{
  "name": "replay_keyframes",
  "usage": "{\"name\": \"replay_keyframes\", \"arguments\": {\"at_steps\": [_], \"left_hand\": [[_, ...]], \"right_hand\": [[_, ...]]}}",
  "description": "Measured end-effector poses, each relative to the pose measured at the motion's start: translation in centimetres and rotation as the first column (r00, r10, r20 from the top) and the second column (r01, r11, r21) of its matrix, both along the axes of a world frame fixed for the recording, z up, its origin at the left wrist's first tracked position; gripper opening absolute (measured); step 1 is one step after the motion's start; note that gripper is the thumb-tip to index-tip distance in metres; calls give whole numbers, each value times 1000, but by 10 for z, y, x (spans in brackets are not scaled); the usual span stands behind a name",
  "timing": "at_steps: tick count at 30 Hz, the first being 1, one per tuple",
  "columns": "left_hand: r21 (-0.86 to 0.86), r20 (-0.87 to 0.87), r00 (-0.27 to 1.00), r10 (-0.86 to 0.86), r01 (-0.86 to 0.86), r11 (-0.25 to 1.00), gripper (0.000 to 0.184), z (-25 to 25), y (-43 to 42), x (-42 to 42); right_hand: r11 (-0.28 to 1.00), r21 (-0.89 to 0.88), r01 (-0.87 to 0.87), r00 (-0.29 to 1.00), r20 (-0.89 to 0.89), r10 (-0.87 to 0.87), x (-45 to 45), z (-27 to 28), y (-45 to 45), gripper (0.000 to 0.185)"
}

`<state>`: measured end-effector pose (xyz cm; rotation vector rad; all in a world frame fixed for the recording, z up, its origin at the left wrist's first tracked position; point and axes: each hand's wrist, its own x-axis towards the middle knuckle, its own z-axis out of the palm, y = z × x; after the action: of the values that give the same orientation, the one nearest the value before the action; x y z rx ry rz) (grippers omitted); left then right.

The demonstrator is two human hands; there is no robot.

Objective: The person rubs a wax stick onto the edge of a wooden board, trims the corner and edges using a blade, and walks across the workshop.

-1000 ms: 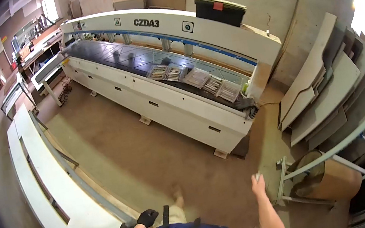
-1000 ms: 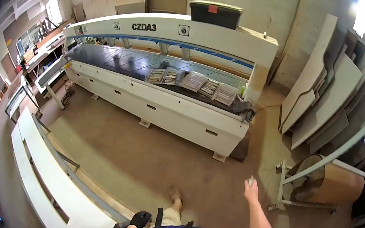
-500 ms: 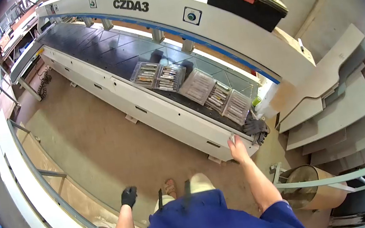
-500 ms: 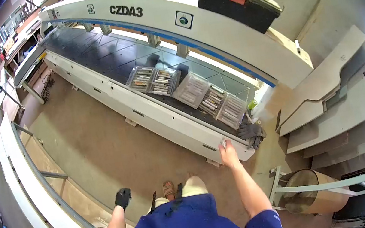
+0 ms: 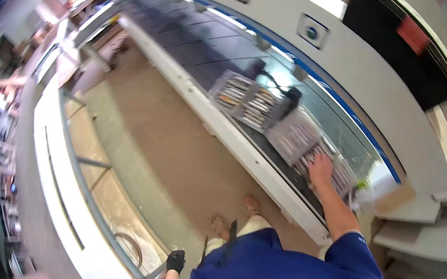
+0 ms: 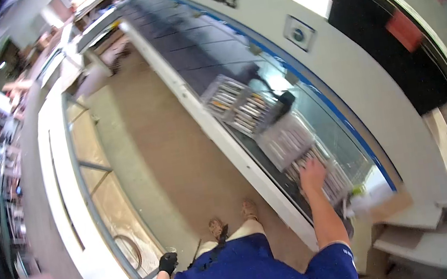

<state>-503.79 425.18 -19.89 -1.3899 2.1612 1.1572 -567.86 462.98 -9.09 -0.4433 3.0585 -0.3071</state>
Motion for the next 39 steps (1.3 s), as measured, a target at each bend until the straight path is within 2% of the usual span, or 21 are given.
{"name": "replay_keyframes", "arguments": {"at_steps": [2, 3, 4, 5, 6, 10, 12, 14, 16, 18, 20, 21, 22, 24, 25, 28, 32, 34, 37, 38, 39], "left_hand": [[-33, -111, 993, 31, -35, 999, 31, 15, 33, 4], [-44, -145, 988, 61, -67, 997, 31, 26, 54, 3], [-46, -134, 982, 132, -139, 989, 31, 48, 69, -2], [-214, -90, 996, -21, 1, 977, 33, 31, 80, 10], [152, -4, 882, 471, -465, 872, 36, 73, 96, -15], [-101, -127, 896, 425, -438, 893, 46, 95, 158, 2], [-110, -85, 851, 519, -526, 844, 45, 86, 188, 22], [-96, -73, 777, 625, -629, 771, 46, 69, 224, 47], [-80, -81, 676, 733, -737, 671, 48, 48, 266, 82], [-97, -152, 588, 795, -809, 580, 46, 29, 320, 121], [-136, -300, 476, 827, -879, 456, 42, 5, 379, 169], [1, 69, 676, 733, -735, 678, 53, 62, 387, 186], [-55, 123, 428, 895, -898, 437, 56, 13, 431, 211], [150, 162, 311, 936, -946, 288, 58, 14, 483, 249], [282, 307, 161, 938, -957, 72, 57, 23, 501, 269], [282, 304, 26, 952, -957, -64, 56, 70, 531, 316], [161, 232, -144, 962, -970, -184, 59, 57, 547, 379], [250, 297, -148, 943, -941, -227, 59, 40, 542, 420], [281, 300, -149, 942, -930, -236, 55, 36, 512, 492], [173, 199, 78, 977, -984, 43, 57, -36, 526, 524], [156, 205, 24, 978, -988, -8, 57, -27, 514, 551]], "right_hand": [[998, -51, -26, 994, -109, 20, -1, -20, 9, 44], [1000, 7, 11, 998, 62, -12, -4, -7, 7, 49], [998, -60, -20, 989, -150, 10, 1, -39, 17, 56], [999, -23, 47, 997, -58, -48, 3, -22, 11, 60], [990, -135, 49, 997, -54, -56, 15, 10, -7, 58], [921, -137, -365, 908, -269, 320, 41, 22, -81, 48], [536, -249, -807, 560, -613, 558, 96, 71, -150, 44], [526, -302, -795, 568, -68, 820, 153, 72, -190, 39], [409, -541, -735, 276, 312, 909, 199, 16, -239, 42], [18, -614, -789, 2, 26, 1000, 280, 15, -264, 51], [-127, -539, -833, -190, 64, 980, 368, 30, -281, 58], [-193, -500, -844, -271, 88, 959, 411, 32, -284, 61], [-231, -510, -829, -339, 130, 932, 456, 28, -280, 61], [-310, -501, -808, -470, 231, 852, 519, 28, -272, 61], [-215, -514, -830, -440, 368, 819, 554, 32, -259, 59], [-2, -468, -884, -364, 685, 631, 651, 41, -220, 54], [-101, -411, -906, -407, 782, 471, 764, 15, -210, 53], [-132, -387, -913, -405, 813, 419, 813, -1, -221, 53], [-148, -385, -911, -412, 830, 376, 897, -35, -246, 52], [-146, -390, -909, -416, 839, 350, 928, -43, -263, 52], [-150, -398, -905, -425, 841, 334, 961, -53, -279, 51]]}}
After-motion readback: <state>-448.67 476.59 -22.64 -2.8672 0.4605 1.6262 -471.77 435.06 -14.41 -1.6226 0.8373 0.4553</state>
